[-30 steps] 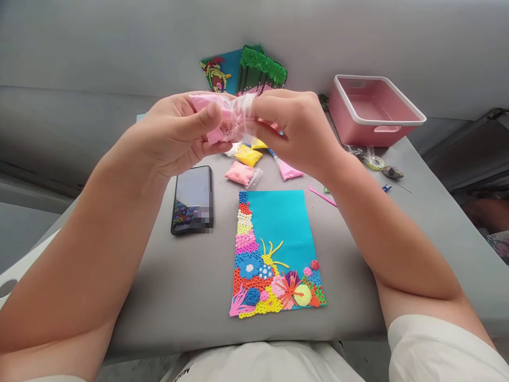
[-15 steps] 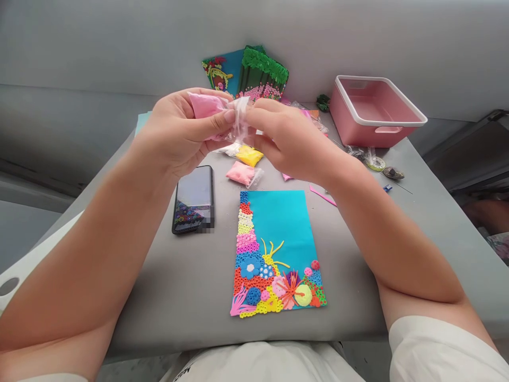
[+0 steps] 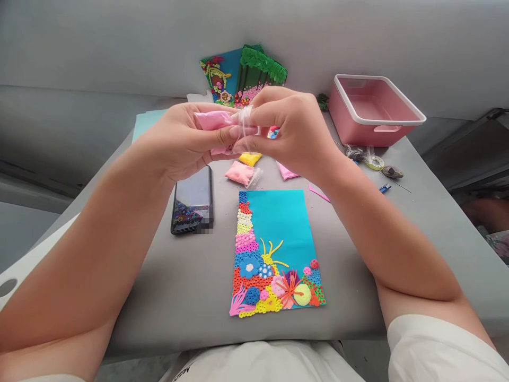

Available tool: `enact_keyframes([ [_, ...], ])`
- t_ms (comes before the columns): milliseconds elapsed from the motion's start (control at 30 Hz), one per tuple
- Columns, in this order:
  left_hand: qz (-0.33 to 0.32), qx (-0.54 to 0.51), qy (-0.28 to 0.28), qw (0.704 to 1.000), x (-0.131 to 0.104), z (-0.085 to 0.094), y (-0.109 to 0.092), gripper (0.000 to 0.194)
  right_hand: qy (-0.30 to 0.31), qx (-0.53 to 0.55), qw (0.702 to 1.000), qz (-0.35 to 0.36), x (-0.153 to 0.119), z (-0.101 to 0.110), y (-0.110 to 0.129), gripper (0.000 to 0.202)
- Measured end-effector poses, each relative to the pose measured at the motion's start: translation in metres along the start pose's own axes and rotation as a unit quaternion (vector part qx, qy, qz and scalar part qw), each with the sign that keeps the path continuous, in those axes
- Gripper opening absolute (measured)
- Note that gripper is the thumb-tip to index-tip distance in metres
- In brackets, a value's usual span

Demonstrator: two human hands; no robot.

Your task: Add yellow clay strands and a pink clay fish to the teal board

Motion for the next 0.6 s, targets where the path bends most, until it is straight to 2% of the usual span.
enact_keyframes([
  [133,0.035,-0.029,0.013,0.999,0.002,-0.004,0.003,0.028,-0.024,0.011,0.999,0.03,0.003,0.006,0.006,0.011],
  [233,0.032,-0.05,-0.052,0.997,0.007,0.009,0.003,0.026,-0.057,0.008,0.998,0.023,0.004,0.011,0.001,0.012],
  [333,0.034,-0.051,-0.118,0.991,0.01,0.025,0.006,0.03,-0.051,-0.023,0.998,0.022,0.003,0.006,-0.003,0.018],
  [433,0.047,-0.045,-0.105,0.992,0.011,0.025,0.009,0.034,-0.037,-0.043,0.998,0.026,0.0,0.0,-0.003,0.022],
  [600,0.072,-0.05,-0.049,0.995,0.008,0.012,0.016,0.036,-0.045,-0.053,0.997,0.045,-0.001,0.0,0.001,0.021],
])
Point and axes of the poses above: each hand's wrist, its own x-axis towards the middle knuckle, its own z-axis out of the back of the hand, y = z × x, the point moved 9 cm from there along x, towards the middle knuckle, and after that the axes turned 14 degrees about -y, right-handed, at the moved point
